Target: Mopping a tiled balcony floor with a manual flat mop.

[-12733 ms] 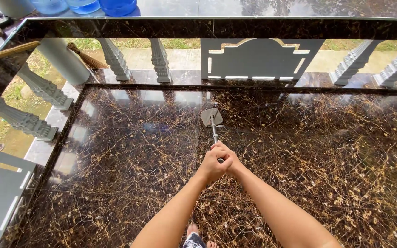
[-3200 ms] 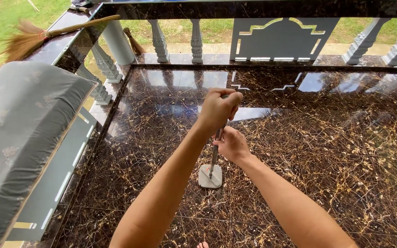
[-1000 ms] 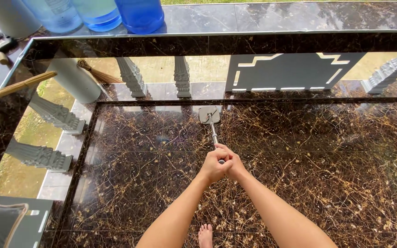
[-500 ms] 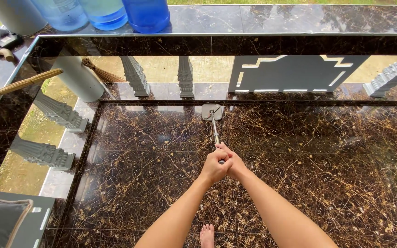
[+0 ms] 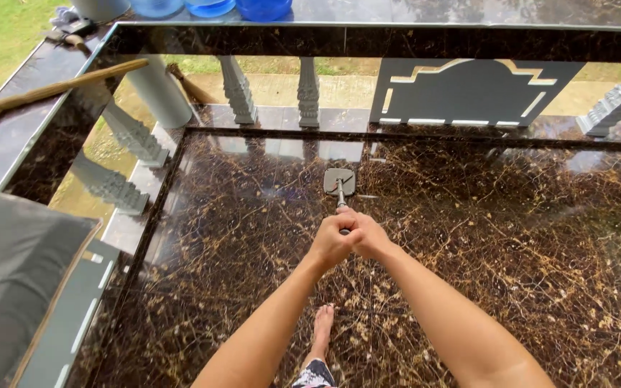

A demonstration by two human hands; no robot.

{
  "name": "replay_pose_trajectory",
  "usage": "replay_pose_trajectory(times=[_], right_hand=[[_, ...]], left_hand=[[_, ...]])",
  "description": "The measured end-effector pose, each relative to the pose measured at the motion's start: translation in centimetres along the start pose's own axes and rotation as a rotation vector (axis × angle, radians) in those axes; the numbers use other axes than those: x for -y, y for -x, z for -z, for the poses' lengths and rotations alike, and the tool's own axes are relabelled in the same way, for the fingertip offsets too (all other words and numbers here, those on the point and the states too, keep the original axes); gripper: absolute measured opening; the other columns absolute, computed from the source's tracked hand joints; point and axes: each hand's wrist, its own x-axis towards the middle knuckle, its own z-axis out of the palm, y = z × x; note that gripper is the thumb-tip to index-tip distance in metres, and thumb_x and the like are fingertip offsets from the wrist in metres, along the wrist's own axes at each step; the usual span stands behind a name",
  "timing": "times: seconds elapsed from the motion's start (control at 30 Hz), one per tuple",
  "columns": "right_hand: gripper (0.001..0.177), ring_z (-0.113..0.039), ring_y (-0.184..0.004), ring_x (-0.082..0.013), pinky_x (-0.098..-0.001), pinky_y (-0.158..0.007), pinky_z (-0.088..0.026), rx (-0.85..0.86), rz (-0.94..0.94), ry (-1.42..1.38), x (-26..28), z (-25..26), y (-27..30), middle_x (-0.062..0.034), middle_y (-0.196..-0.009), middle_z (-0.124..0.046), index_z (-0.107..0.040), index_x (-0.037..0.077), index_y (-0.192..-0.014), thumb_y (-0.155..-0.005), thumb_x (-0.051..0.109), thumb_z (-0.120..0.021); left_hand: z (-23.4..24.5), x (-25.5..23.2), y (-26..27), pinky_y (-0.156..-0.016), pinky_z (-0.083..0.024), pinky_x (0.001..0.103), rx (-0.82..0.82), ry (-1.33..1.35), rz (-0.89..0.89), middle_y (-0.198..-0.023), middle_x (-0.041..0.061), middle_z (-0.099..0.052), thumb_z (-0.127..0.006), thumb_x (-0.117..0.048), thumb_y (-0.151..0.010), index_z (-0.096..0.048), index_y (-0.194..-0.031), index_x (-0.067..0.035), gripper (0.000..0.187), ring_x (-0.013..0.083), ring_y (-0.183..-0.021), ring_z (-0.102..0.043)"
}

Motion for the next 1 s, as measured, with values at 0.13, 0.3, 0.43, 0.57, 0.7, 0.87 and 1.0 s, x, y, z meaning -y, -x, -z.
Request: replay_pose_trajectory(times=[0.13, 0.3, 0.43, 0.57, 0.7, 0.87, 1.0], right_hand=[[0.049, -0.065, -0.114, -0.0276, -0.0413, -0.093, -0.052, -0.058, 0.083, 0.042, 3.9, -0.1, 3.9, -0.0074, -0.136, -0.066, -0.056, 0.022, -0.137, -0.089, 0.024, -0.064], [0.044, -0.069, -0.108, -0.0218, -0.0388, -0.093, -0.054, 0.018, -0.068, -0.098, 5.1, -2.1, 6.9, -0.0054, -0.115, -0.074, -0.062, 0.021, -0.128, -0.085, 0.028, -0.065], [0.038, -0.069, -0.108, -0.0218, -0.039, -0.092, -0.055, 0.05, -0.044, -0.032, 2.1, -6.4, 7.6, -0.0057, -0.114, -0.074, -0.067, 0.019, -0.121, -0.084, 0.029, -0.067], [0.033, -0.068, -0.107, -0.023, -0.0389, -0.092, -0.055, 0.085, 0.043, 0.112, 3.4, -8.5, 11.0, -0.0069, -0.113, -0.072, -0.069, 0.016, -0.115, -0.085, 0.029, -0.069], [0.035, -0.067, -0.106, -0.0206, -0.0375, -0.091, -0.054, 0.046, 0.121, 0.082, 6.3, -10.6, 15.8, -0.0074, -0.11, -0.071, -0.068, 0.014, -0.113, -0.082, 0.03, -0.072], [0.037, -0.064, -0.102, -0.0145, -0.034, -0.086, -0.054, 0.055, 0.01, -0.728, 7.9, -16.5, 20.9, -0.005, -0.109, -0.068, -0.064, 0.006, -0.119, -0.098, 0.036, -0.054], [0.04, -0.062, -0.099, -0.009, -0.0288, -0.083, -0.054, 0.022, 0.002, -1.004, 14.3, -16.2, 27.8, -0.0016, -0.108, -0.065, -0.059, 0.006, -0.121, -0.105, 0.039, -0.044]], left_hand=[[0.8, -4.1, 4.2, -0.056, -0.039, 0.03, -0.014, 0.022, -0.02, -0.062, 0.003, -0.053, -0.068, -0.016, -0.081, -0.056, -0.066, 0.002, 0.026, 0.0105, -0.061, -0.047], [1.8, -8.8, 8.9, -0.057, -0.038, 0.031, -0.005, 0.046, -0.062, -0.062, 0.0, -0.052, -0.067, -0.02, -0.089, -0.057, -0.069, 0.0, 0.03, 0.0089, -0.061, -0.045], [1.9, -11.3, 13.2, -0.056, -0.04, 0.03, -0.018, 0.027, -0.081, -0.061, -0.001, -0.055, -0.064, -0.022, -0.09, -0.062, -0.072, -0.001, 0.028, 0.0087, -0.06, -0.048], [1.8, -13.6, 18.0, -0.051, -0.038, 0.033, -0.024, 0.024, -0.003, -0.058, 0.002, -0.055, -0.061, -0.026, -0.092, -0.063, -0.065, 0.0, 0.038, 0.011, -0.054, -0.047], [2.1, -14.8, 23.1, -0.049, -0.035, 0.034, 0.02, 0.029, 0.058, -0.057, 0.003, -0.053, -0.059, -0.028, -0.097, -0.061, -0.064, 0.003, 0.045, 0.0128, -0.052, -0.044], [2.9, -17.6, 30.8, -0.052, -0.042, 0.031, -0.01, 0.062, -0.006, -0.059, 0.001, -0.06, -0.06, -0.028, -0.093, -0.069, -0.075, 0.001, 0.036, 0.0102, -0.055, -0.051], [3.0, -18.3, 35.6, -0.052, -0.038, 0.032, 0.021, 0.052, -0.064, -0.059, 0.003, -0.055, -0.061, -0.028, -0.098, -0.065, -0.073, 0.003, 0.041, 0.0111, -0.056, -0.046]])
